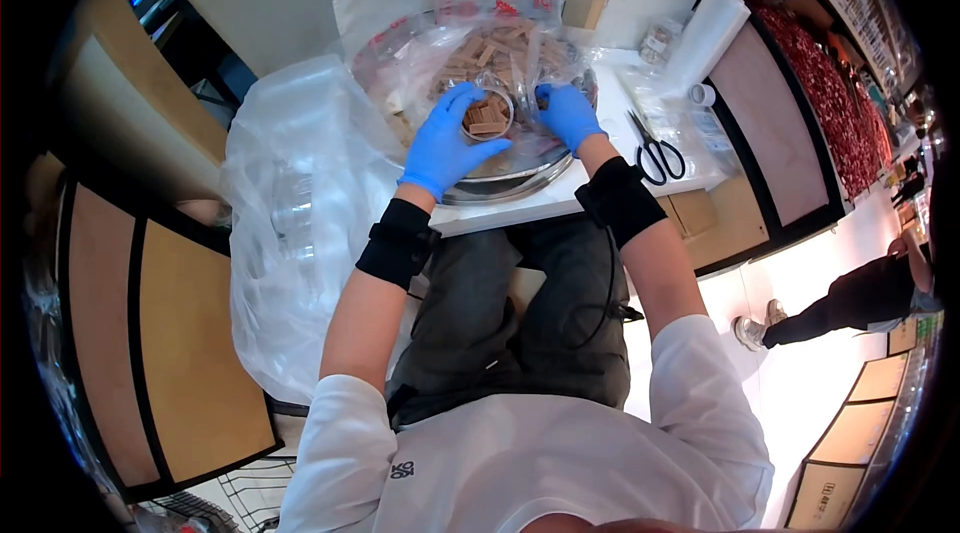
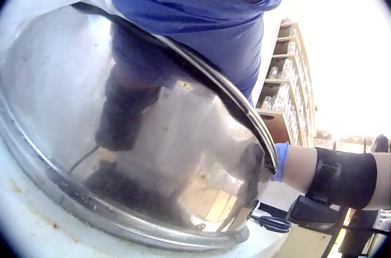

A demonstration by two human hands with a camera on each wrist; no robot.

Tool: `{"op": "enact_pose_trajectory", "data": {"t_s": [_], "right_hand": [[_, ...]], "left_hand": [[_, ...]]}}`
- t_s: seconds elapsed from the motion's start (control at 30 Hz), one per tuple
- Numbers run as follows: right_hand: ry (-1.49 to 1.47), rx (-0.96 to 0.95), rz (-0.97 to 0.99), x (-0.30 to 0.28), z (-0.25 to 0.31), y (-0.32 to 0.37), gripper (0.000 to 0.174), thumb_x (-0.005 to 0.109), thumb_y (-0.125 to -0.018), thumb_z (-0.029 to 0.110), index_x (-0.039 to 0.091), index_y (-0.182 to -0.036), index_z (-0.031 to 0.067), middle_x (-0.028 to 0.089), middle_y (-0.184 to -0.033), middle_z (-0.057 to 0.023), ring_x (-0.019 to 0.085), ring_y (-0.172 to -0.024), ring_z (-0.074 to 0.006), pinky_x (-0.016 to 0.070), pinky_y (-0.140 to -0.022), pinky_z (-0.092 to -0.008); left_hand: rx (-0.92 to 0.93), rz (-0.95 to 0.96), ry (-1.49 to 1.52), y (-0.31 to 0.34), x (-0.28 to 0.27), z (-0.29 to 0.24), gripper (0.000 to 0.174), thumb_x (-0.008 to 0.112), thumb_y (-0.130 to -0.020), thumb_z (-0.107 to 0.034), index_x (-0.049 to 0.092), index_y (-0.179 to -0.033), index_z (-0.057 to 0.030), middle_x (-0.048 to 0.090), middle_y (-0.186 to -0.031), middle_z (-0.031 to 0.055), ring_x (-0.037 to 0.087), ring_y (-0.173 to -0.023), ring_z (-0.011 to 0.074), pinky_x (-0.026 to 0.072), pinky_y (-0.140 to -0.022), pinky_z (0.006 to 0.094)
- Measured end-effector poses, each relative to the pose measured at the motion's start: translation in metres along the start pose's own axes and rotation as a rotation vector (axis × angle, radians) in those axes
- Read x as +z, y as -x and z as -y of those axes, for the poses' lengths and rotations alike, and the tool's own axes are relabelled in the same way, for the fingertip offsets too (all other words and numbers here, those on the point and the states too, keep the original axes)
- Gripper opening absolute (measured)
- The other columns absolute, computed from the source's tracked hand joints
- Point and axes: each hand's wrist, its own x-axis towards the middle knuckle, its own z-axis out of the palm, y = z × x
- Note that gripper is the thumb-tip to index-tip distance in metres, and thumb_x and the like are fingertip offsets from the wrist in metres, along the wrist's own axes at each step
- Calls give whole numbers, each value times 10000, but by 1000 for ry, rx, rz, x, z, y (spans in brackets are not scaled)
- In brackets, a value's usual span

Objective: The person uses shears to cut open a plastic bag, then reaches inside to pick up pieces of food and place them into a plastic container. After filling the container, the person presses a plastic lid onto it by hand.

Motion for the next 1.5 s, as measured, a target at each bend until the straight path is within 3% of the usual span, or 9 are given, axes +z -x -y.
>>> {"op": "enact_pose_trajectory", "data": {"t_s": [0.17, 0.33, 0.57, 0.67, 1.0, 1.1, 1.27, 1.4, 1.5], "right_hand": [[-60, 32, -74, 5, -1, 1, 221, 630, -778, 168, 693, -961, 59, 671, -916, -209, 645, -851, -386, 522, -775, -422], [-83, 122, -76, 1, 3, 0, 281, 652, -803, 209, 680, -1017, 30, 630, -1099, -217, 630, -977, -376, 517, -847, -435], [-106, 206, -88, -2, 15, 10, 295, 645, -802, 196, 677, -1040, 25, 631, -1122, -207, 628, -1002, -372, 518, -862, -435], [-116, 231, -17, 2, 7, 5, 303, 655, -792, 185, 669, -1049, 25, 639, -1097, -212, 628, -990, -380, 518, -850, -440], [-290, 124, -321, 13, 2, 12, 264, 617, -770, 183, 667, -933, -19, 646, -886, -249, 630, -802, -408, 509, -731, -464], [-192, 37, -366, 12, 3, 15, 337, 630, -777, 197, 641, -1040, -14, 634, -1056, -232, 588, -991, -399, 461, -891, -451], [-454, 162, -333, 0, 6, 25, 421, 619, -853, 228, 533, -1193, -4, 581, -1149, -246, 543, -1085, -427, 440, -925, -456], [-375, 32, -398, -7, 14, 26, 300, 593, -854, 189, 581, -1084, -4, 595, -1062, -240, 580, -966, -412, 462, -869, -460], [-207, 0, -206, -5, 13, 22, 197, 553, -840, 149, 637, -975, 33, 631, -981, -219, 611, -897, -390, 487, -820, -457]], "left_hand": [[-33, -10, -31, -1, 3, 3, 667, 851, -671, -347, 563, -1211, -82, 549, -1284, 154, 534, -1203, 313, 444, -1012, 387], [3, -23, -50, -2, 4, 4, 663, 864, -659, -311, 558, -1199, -76, 556, -1269, 144, 545, -1184, 310, 454, -1000, 388], [-17, -17, -30, -1, 3, 1, 647, 868, -654, -303, 561, -1179, -81, 554, -1262, 131, 556, -1170, 288, 458, -996, 379], [-12, -26, -40, 0, 4, 4, 617, 863, -663, -300, 578, -1164, -80, 547, -1285, 131, 549, -1185, 288, 458, -994, 376], [-8, -47, 47, 3, 9, 11, 506, 840, -702, -257, 607, -1105, -58, 519, -1325, 169, 516, -1231, 309, 434, -1010, 383], [18, -50, 54, 3, 9, 12, 520, 840, -699, -252, 590, -1109, -51, 513, -1325, 185, 514, -1223, 335, 437, -1002, 394], [1, -79, 122, 2, 7, 9, 549, 853, -662, -193, 585, -1122, -58, 537, -1293, 167, 511, -1223, 338, 430, -1012, 406], [6, -89, 122, 2, 10, 13, 575, 851, -644, -164, 586, -1141, -48, 535, -1294, 168, 507, -1224, 342, 416, -1027, 409], [9, -72, 129, 4, 16, 29, 566, 844, -647, -135, 588, -1142, -37, 513, -1334, 169, 492, -1236, 350, 403, -1038, 416]]}}
